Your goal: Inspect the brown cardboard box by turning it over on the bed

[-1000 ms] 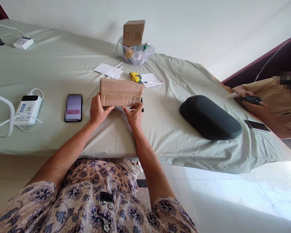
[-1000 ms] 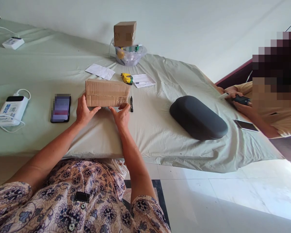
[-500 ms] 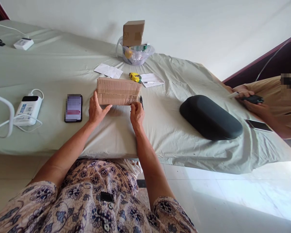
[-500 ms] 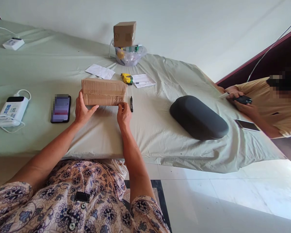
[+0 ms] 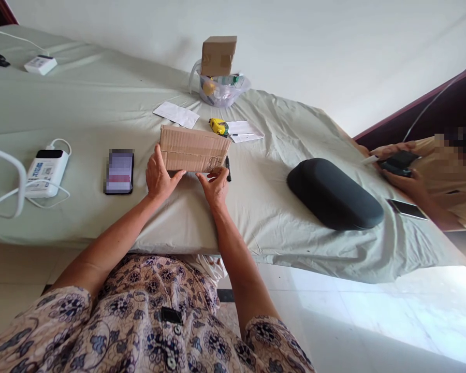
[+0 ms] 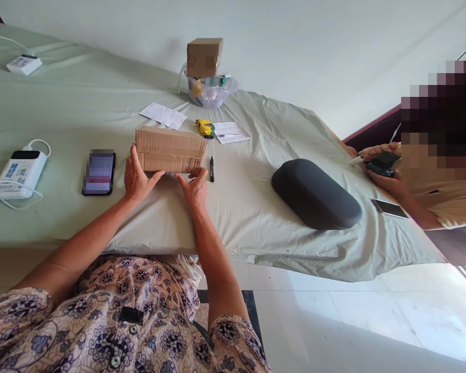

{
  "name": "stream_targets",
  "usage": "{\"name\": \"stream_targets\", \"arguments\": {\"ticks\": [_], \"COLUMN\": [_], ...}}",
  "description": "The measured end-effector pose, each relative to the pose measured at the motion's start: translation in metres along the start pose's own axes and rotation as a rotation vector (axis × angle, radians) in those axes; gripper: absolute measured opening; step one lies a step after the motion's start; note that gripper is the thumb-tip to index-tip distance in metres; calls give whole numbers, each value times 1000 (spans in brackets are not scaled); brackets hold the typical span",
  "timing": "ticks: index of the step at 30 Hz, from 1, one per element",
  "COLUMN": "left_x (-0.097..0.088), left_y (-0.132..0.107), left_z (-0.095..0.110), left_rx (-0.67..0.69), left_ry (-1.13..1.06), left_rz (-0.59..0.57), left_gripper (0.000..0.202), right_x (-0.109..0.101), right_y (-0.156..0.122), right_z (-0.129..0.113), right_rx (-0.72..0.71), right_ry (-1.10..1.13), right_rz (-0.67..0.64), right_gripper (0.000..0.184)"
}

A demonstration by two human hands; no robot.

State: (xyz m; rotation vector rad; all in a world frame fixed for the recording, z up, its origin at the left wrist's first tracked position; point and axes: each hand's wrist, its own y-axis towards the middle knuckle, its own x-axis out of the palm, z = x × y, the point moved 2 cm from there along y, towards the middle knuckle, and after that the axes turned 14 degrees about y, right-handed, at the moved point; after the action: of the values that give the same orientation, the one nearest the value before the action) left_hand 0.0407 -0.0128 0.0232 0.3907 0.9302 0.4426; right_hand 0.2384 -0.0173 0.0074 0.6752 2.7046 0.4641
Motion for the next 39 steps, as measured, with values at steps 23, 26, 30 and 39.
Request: {"name": "stream_targets", "arguments": {"ticks": [23,26,30,39], "left_x": [7,8,7,6], "left_y": [-6,-5,-4,-5], "left_z": [3,2,-1,-5], "left_rx": [91,107,106,89], "left_ry": [-45,-31,-32,-36], "left_rz": [24,28,28,51], "left_gripper": [91,91,91,91], "right_x": [-10,-10,-10,-7], "right_y": [8,7,3,-6], "right_z": [10,9,6,6], "right_rx": [63,77,99,130], "right_ry": [188,228,271,325], "right_rz": [0,-9,-8,9], "right_gripper": [56,56,55,60]}}
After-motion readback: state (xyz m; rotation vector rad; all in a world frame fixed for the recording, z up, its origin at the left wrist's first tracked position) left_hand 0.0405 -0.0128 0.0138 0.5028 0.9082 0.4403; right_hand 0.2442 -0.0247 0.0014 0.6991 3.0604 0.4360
